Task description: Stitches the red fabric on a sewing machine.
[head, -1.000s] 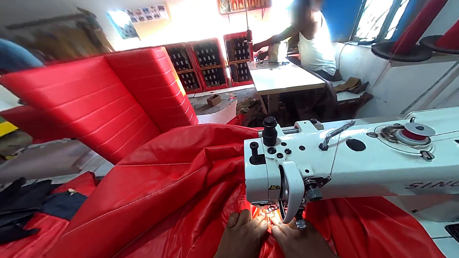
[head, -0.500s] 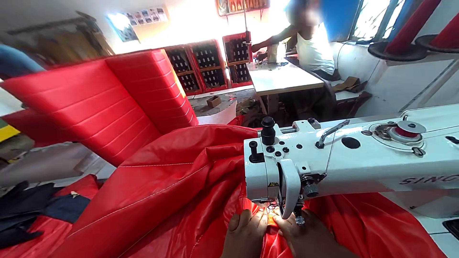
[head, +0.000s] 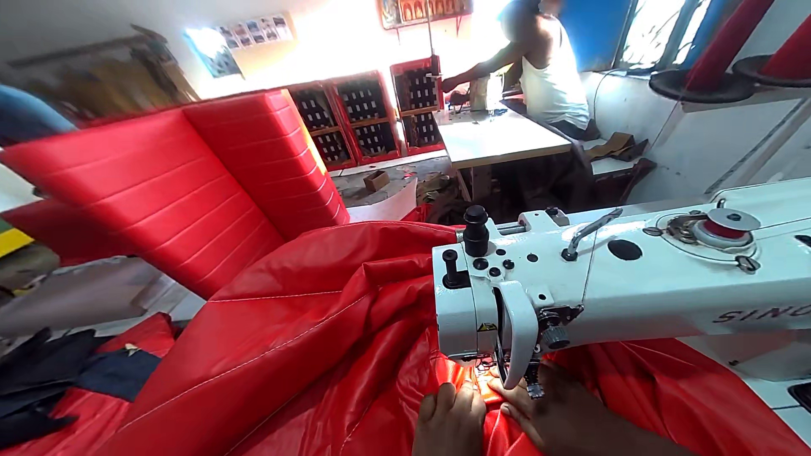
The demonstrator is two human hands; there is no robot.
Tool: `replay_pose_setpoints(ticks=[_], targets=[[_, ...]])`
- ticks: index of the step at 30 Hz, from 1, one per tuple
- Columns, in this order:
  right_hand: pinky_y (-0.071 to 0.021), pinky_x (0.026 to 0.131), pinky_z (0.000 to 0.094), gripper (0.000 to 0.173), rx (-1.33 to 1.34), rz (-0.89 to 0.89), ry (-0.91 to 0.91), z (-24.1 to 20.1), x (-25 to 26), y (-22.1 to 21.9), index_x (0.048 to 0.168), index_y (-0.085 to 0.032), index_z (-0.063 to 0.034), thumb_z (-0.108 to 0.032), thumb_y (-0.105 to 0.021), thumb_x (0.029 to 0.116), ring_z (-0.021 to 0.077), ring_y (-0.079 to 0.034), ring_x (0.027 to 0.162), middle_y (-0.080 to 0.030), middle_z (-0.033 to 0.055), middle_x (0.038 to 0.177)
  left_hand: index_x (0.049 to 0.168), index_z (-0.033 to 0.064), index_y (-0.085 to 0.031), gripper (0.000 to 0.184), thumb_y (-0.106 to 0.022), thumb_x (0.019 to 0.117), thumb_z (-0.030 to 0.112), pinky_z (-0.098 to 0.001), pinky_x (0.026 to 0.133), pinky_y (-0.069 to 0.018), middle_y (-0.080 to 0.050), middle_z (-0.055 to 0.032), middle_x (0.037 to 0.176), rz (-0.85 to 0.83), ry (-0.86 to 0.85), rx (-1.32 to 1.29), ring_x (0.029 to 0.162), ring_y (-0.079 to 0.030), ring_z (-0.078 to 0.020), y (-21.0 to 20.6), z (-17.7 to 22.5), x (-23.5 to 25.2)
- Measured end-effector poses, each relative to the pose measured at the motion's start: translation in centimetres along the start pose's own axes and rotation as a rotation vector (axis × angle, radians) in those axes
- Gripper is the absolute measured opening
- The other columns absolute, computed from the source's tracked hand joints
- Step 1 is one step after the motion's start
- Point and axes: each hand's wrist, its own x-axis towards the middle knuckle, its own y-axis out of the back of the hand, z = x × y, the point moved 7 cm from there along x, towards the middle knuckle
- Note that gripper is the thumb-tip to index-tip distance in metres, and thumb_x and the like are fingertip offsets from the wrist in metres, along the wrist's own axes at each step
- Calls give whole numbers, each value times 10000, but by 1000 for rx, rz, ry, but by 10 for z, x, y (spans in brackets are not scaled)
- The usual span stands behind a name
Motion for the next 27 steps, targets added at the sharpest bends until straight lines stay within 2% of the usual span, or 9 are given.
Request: replay_pose_setpoints(ticks=[6, 9, 13, 15, 17, 21, 23, 25, 27], targets=[[-564, 779, 404, 382, -16, 65, -6, 1, 2, 3, 1063, -757, -172, -374, -434, 1032, 231, -696, 1004, -740, 10, 1015, 866, 228, -806, 187, -700, 821, 81, -339, 695, -493, -769, 73, 947, 67, 25, 50, 881, -695, -152, -5, -5, 7], [-573, 824, 425, 373, 29, 33, -16, 5, 5, 2, 1048, -747, -140, -359, -445, 1032, 245, -701, 1036, -744, 36, 1025, 853, 231, -795, 199, -695, 810, 64, -361, 693, -492, -767, 72, 953, 93, 41, 8, 880, -694, -164, -8, -11, 9], [-545, 923, 459, 396, 119, -5, 48, 8, 3, -3, 1158, -730, -144, -362, -411, 1068, 273, -679, 1099, -737, 66, 1099, 932, 251, -808, 187, -678, 864, 135, -407, 739, -500, -770, 81, 1013, 63, 90, -99, 922, -698, -176, -11, -18, 6], [-505, 983, 471, 422, 165, -4, 132, 4, -1, -2, 1285, -677, -210, -426, -365, 1099, 252, -656, 1158, -719, 41, 1187, 1011, 220, -802, 162, -670, 922, 190, -473, 803, -503, -766, 49, 1075, -49, 122, -215, 1010, -694, -223, -13, -23, 7], [-457, 1034, 469, 422, 246, -33, 257, -5, -6, 1, 1311, -637, -227, -475, -375, 1092, 217, -631, 1198, -697, -6, 1267, 1124, 204, -784, 208, -648, 968, 230, -531, 892, -462, -752, 17, 1149, -210, 172, -351, 1119, -659, -267, -15, -29, 8], [-455, 1067, 474, 402, 346, -200, 388, -17, -10, 2, 1255, -679, -183, -464, -464, 1064, 226, -639, 1212, -721, 9, 1209, 1290, 224, -711, 305, -587, 1013, 253, -544, 1038, -355, -695, 26, 1289, -477, 236, -513, 1271, -558, -252, -20, -37, 12], [-453, 1066, 480, 289, 308, -211, 374, -22, -11, 2, 1127, -700, -169, -369, -500, 1066, 225, -655, 1167, -729, 13, 1101, 1261, 182, -715, 298, -539, 1021, 168, -554, 1039, -354, -710, -9, 1244, -452, 246, -552, 1255, -570, -265, -17, -38, 13], [-455, 1082, 472, 214, 289, -215, 382, -28, -12, 4, 1007, -682, -129, -271, -530, 1060, 232, -682, 1092, -719, 38, 999, 1265, 180, -709, 330, -474, 1040, 126, -547, 1048, -344, -697, -9, 1273, -487, 245, -548, 1276, -552, -259, -16, -37, 13], [-455, 1091, 471, 169, 326, -257, 401, -31, -14, 12, 982, -675, -80, -191, -561, 1040, 259, -706, 993, -710, 86, 934, 1291, 206, -702, 353, -441, 1058, 154, -539, 1058, -337, -674, 10, 1325, -569, 223, -528, 1298, -533, -247, -14, -36, 15]])
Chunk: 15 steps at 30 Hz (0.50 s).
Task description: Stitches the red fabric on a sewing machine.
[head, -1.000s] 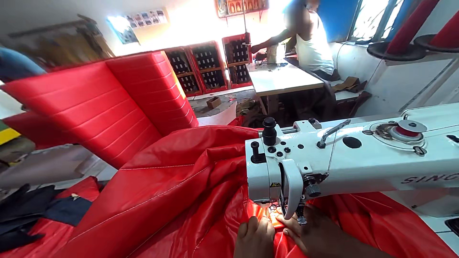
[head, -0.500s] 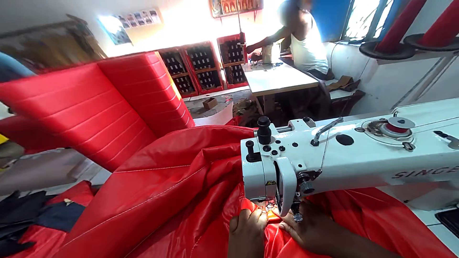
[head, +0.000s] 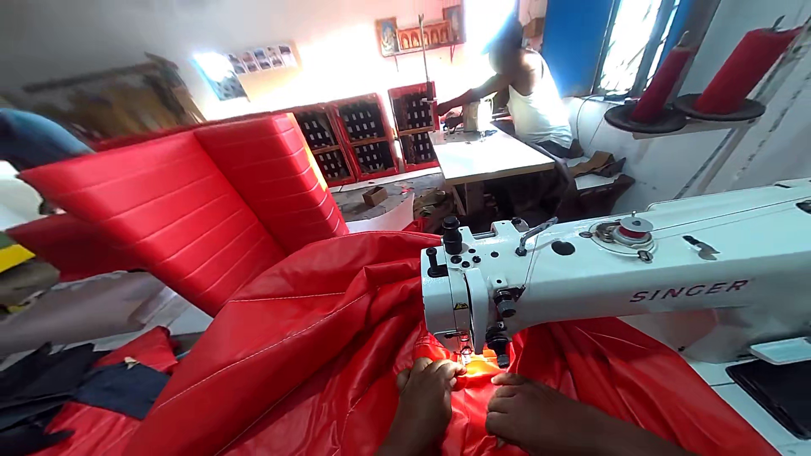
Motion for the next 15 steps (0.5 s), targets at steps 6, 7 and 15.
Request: replay_pose_setpoints(ticks=[6, 7, 15], targets=[[-582, 706, 409, 89, -137, 114, 107, -20, -13, 56, 900, -635, -90, -105, -594, 978, 255, -681, 765, -644, 74, 822, 1542, 277, -484, 510, -434, 1076, 478, -676, 1115, -246, -444, 9, 1602, -381, -45, 217, 1474, -368, -309, 6, 18, -11], [-580, 677, 393, 99, -166, 140, 125, -21, -9, 62, 901, -631, -97, -107, -580, 984, 240, -674, 738, -639, 63, 812, 1554, 277, -464, 529, -450, 1070, 490, -702, 1113, -230, -421, 0, 1619, -422, -44, 255, 1485, -352, -328, 8, 20, -11], [-561, 821, 553, 405, 174, -104, -197, 7, 5, 43, 1129, -689, -20, -325, -424, 1101, 354, -702, 998, -693, 180, 1070, 1364, 74, -655, 376, -534, 1009, 45, -721, 1171, -181, -569, -119, 1496, -192, -158, 536, 1473, -393, -419, -4, 48, -32]])
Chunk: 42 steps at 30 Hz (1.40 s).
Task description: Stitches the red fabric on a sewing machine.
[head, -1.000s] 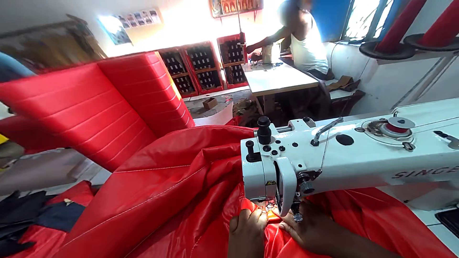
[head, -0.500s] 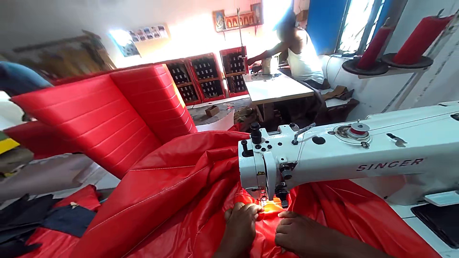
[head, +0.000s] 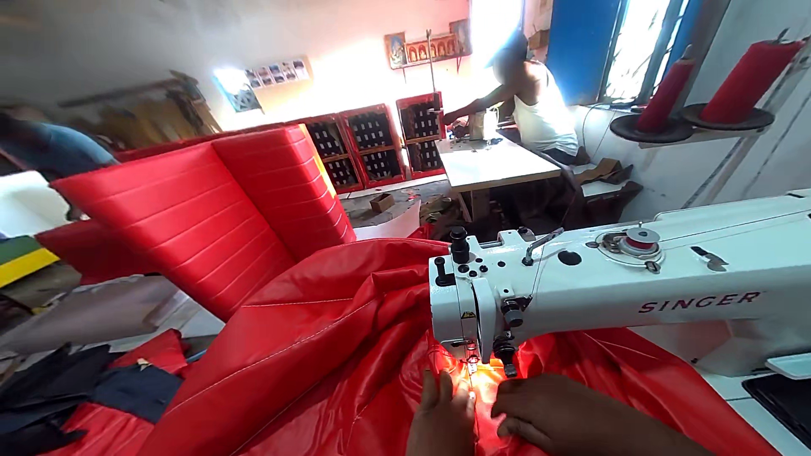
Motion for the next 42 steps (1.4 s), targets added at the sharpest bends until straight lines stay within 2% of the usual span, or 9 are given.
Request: replay_pose_setpoints(ticks=[2, 3, 5, 8, 12, 23, 31, 37, 42], targets=[[-487, 1044, 537, 417, -44, 68, -136, 13, 4, -5, 1280, -659, -34, -311, -400, 1106, 368, -629, 1225, -678, 186, 1259, 1100, 68, -779, 266, -596, 928, -24, -634, 1131, -343, -690, -59, 1347, 291, -97, 127, 1368, -555, -327, -6, 8, -6], [-463, 1070, 534, 422, -86, 91, -177, 18, 6, -11, 1317, -642, -56, -310, -377, 1108, 366, -597, 1273, -669, 170, 1294, 1125, 78, -775, 273, -590, 940, -1, -610, 1119, -375, -691, -42, 1348, 338, -124, 138, 1352, -574, -294, -11, 7, -7], [-479, 1034, 534, 430, -179, 141, -215, 25, 10, -22, 1357, -632, -111, -318, -351, 1107, 351, -600, 1271, -677, 124, 1310, 1304, 65, -698, 336, -526, 1017, 102, -623, 1130, -342, -638, -54, 1428, 278, -130, 42, 1400, -526, -288, -19, 0, -6], [-532, 961, 491, 369, -332, 227, -192, 28, 12, -36, 1311, -678, -168, -261, -411, 1073, 273, -660, 1204, -701, 24, 1317, 1384, 134, -643, 405, -471, 1072, 326, -669, 1124, -301, -606, -47, 1466, 236, -117, -136, 1437, -478, -306, -22, -10, -10], [-496, 1023, 493, 395, -311, 139, -186, 33, 6, -39, 1337, -666, -137, -250, -386, 1082, 266, -632, 1260, -665, 26, 1385, 1342, 289, -684, 383, -415, 1078, 358, -633, 1094, -329, -635, 35, 1435, 364, -170, -240, 1414, -505, -273, -32, -18, -17], [-519, 981, 443, 418, -344, 237, -66, 43, 3, -38, 1294, -698, -176, -321, -367, 1085, 231, -643, 1238, -706, -1, 1313, 1191, 269, -757, 381, -413, 1057, 364, -438, 965, -423, -724, 107, 1269, 606, -132, -132, 1268, -604, -168, -36, -14, -17], [-421, 1119, 483, 450, -161, 101, -90, 56, 9, -27, 1372, -646, -126, -324, -348, 1101, 288, -590, 1309, -669, 96, 1355, 1133, 291, -772, 393, -412, 1047, 425, -472, 966, -430, -740, 114, 1214, 676, -90, -139, 1229, -627, -170, -30, -20, -4], [-480, 987, 530, 425, -62, 35, -184, 66, 18, -16, 1149, -705, -47, -334, -399, 1079, 360, -664, 1099, -718, 181, 1087, 1095, 305, -784, 415, -398, 1040, 448, -531, 960, -439, -742, 122, 1176, 707, -66, -203, 1195, -642, -180, -30, -29, 11], [-457, 1035, 552, 384, -137, 91, -104, 63, 15, -22, 1267, -689, -98, -288, -412, 1080, 358, -636, 1178, -712, 140, 1205, 1085, 314, -782, 451, -361, 1046, 469, -552, 1001, -410, -745, 118, 1166, 717, -113, -188, 1230, -626, -197, -30, -29, 9]])
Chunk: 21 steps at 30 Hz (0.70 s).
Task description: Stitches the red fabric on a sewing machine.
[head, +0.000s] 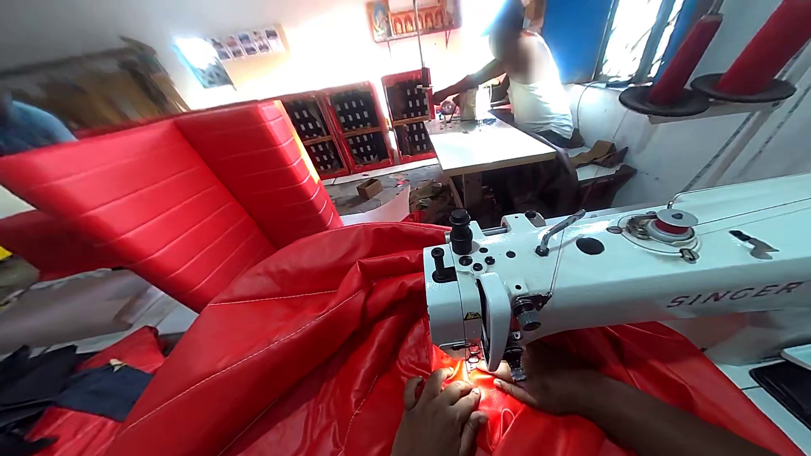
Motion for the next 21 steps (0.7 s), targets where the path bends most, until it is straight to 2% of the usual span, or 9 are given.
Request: replay_pose_setpoints(ticks=[1, 3, 5, 7, 9, 11, 15, 17, 21], targets=[[-441, 1052, 580, 358, -9, 24, 56, -5, -3, 0, 1312, -678, -128, -240, -434, 1074, 359, -630, 1205, -705, 126, 1247, 1089, 311, -782, 462, -352, 1049, 478, -558, 1029, -391, -747, 113, 1171, -2, -37, -8, 1255, -616, -197, 1, 1, -3], [-425, 1094, 563, 379, -88, 110, 175, -11, -10, -7, 1393, -629, -236, -217, -410, 1084, 274, -613, 1282, -678, 19, 1353, 1107, 290, -779, 487, -345, 1050, 502, -525, 1068, -375, -748, 102, 1184, -19, -107, -34, 1269, -611, -167, 2, 3, -8], [-407, 1116, 533, 374, -109, 148, 212, -12, -12, -10, 1370, -645, -246, -231, -395, 1092, 223, -591, 1322, -668, -27, 1381, 1149, 243, -771, 535, -340, 1048, 541, -484, 1064, -400, -747, 77, 1205, -68, -155, -76, 1241, -632, -145, 3, 4, -11], [-409, 1112, 529, 338, -64, 139, 200, -9, -12, -7, 1276, -699, -210, -239, -429, 1075, 223, -616, 1284, -704, -1, 1311, 1185, 195, -763, 558, -347, 1050, 543, -470, 1032, -436, -745, 43, 1226, -135, -189, -137, 1212, -654, -161, 4, 3, -11], [-423, 1085, 547, 312, 6, 119, 201, -7, -11, -1, 1212, -728, -170, -231, -463, 1059, 248, -645, 1232, -724, 37, 1257, 1205, 164, -759, 475, -436, 1038, 470, -481, 995, -465, -738, 15, 1250, -210, -203, -199, 1211, -659, -195, 5, 2, -10], [-430, 1069, 538, 321, 56, 113, 213, -4, -9, 1, 1200, -740, -169, -263, -463, 1067, 248, -658, 1201, -730, 40, 1243, 1156, 179, -777, 389, -519, 1010, 431, -479, 953, -479, -749, 35, 1211, -197, -192, -220, 1154, -678, -184, 3, 0, -8], [-432, 1072, 533, 421, 67, 95, 189, 3, -5, 0, 1208, -735, -161, -380, -394, 1094, 262, -663, 1163, -739, 62, 1179, 1082, 207, -798, 358, -550, 994, 450, -471, 930, -492, -761, 72, 1154, -111, -122, -191, 1075, -697, -153, -1, -4, -1], [-470, 1014, 515, 429, 57, 64, 146, 6, -1, 3, 1175, -736, -137, -388, -398, 1090, 285, -670, 1102, -740, 86, 1101, 1093, 206, -797, 355, -559, 982, 444, -497, 940, -486, -760, 67, 1159, -93, -92, -193, 1104, -692, -155, -2, -8, 2], [-521, 835, 491, 418, 49, 54, 107, 6, 4, 14, 1011, -722, -45, -340, -432, 1074, 330, -686, 920, -710, 155, 887, 1105, 197, -799, 341, -598, 955, 428, -572, 962, -451, -759, 49, 1172, -95, -53, -227, 1139, -687, -173, -6, -18, 12]])
